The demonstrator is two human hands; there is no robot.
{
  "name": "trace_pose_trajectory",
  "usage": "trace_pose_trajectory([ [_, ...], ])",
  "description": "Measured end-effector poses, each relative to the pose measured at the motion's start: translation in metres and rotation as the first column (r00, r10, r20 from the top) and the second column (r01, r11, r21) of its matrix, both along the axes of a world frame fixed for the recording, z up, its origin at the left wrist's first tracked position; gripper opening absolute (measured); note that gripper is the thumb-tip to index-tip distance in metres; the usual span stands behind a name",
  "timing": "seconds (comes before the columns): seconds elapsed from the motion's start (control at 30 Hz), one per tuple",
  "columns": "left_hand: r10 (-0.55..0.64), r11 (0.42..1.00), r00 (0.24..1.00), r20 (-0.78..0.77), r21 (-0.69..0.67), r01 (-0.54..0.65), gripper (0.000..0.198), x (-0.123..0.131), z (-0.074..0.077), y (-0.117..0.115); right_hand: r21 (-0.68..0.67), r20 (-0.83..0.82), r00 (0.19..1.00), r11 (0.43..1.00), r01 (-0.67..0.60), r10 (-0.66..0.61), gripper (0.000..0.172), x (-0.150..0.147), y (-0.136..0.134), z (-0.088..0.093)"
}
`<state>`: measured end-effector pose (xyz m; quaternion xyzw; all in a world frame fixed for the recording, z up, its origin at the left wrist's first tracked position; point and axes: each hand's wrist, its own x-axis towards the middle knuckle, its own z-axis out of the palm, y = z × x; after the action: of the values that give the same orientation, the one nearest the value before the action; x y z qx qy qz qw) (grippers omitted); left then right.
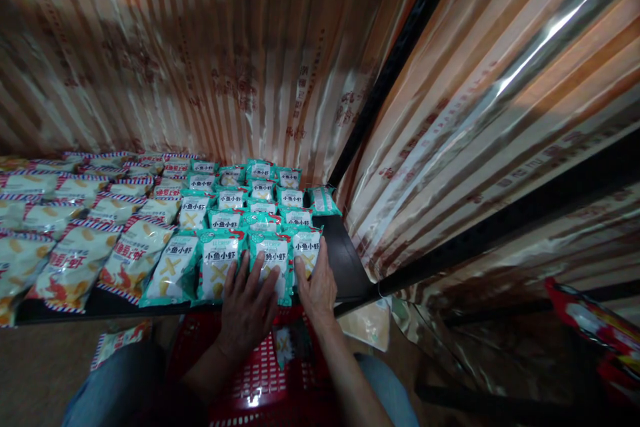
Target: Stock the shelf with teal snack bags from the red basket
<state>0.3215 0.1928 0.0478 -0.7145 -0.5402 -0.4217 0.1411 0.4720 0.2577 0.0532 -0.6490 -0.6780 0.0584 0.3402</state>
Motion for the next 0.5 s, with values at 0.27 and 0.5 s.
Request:
trace_pose_trajectory([
  [0.27, -0.006, 1.000, 1.000, -0.026, 0.008, 0.006, 0.046, -0.0029, 0.0026, 0.0060, 0.046, 0.029, 1.000, 0.999, 0.006, -0.007, 0.071, -0.0026, 0.0049, -0.0030],
  [0.5, 0.007, 1.000, 0.999, -0.031, -0.017, -0.008, 0.046, -0.0027, 0.0014, 0.0081, 0.022, -0.002, 1.000, 1.000, -0.017, 0.017, 0.070, -0.0034, 0.0071, -0.0023],
])
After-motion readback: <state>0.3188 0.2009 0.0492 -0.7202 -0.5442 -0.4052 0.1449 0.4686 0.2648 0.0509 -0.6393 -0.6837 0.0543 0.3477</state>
